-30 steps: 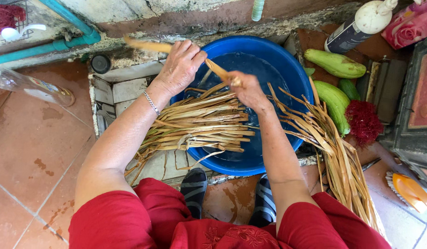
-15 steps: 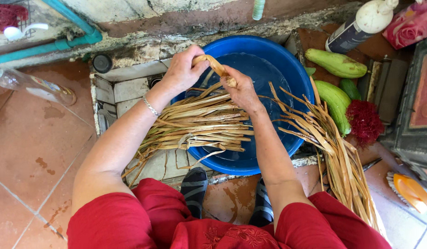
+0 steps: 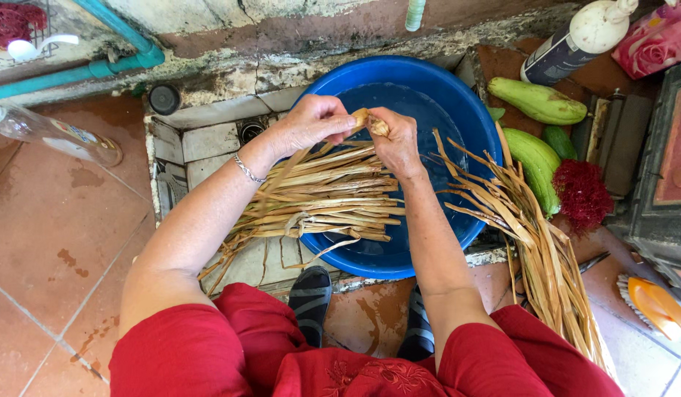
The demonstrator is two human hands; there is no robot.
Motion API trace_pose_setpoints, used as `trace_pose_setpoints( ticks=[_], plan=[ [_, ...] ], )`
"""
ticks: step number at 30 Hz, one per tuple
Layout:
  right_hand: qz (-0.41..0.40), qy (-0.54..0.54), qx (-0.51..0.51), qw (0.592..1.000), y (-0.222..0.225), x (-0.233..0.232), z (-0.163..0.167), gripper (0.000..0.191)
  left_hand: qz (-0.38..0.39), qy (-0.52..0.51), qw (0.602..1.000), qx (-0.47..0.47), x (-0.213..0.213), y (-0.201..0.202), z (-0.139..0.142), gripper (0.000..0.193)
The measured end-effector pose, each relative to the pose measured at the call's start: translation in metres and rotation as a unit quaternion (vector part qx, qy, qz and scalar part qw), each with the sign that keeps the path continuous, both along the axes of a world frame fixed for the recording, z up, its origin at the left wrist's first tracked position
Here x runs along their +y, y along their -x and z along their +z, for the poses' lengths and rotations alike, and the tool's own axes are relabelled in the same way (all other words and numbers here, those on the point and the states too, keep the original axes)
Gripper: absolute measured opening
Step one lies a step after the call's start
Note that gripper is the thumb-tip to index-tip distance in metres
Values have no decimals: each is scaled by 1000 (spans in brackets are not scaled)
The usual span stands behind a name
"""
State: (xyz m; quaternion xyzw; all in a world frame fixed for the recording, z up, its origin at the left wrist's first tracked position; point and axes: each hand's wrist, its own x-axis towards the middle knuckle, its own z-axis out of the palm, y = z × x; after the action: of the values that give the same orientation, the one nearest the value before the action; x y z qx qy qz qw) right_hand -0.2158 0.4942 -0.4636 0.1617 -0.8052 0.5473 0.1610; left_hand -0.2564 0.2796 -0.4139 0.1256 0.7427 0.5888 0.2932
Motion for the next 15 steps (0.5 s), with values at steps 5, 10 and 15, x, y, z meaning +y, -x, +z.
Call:
trace_pose_setpoints(
  ticks=[5, 10, 15],
  plan=[
    [-1, -24, 8, 1000, -1, 1, 6, 13, -3, -3, 998, 67, 4, -4, 7, 37],
    [1, -49, 41, 998, 0, 2, 11, 17, -28, 55, 953, 297, 20, -18, 3, 32],
    [-13, -84, 52, 995, -3, 0, 16, 21, 8, 103, 934, 342, 24, -22, 11, 17]
  ],
)
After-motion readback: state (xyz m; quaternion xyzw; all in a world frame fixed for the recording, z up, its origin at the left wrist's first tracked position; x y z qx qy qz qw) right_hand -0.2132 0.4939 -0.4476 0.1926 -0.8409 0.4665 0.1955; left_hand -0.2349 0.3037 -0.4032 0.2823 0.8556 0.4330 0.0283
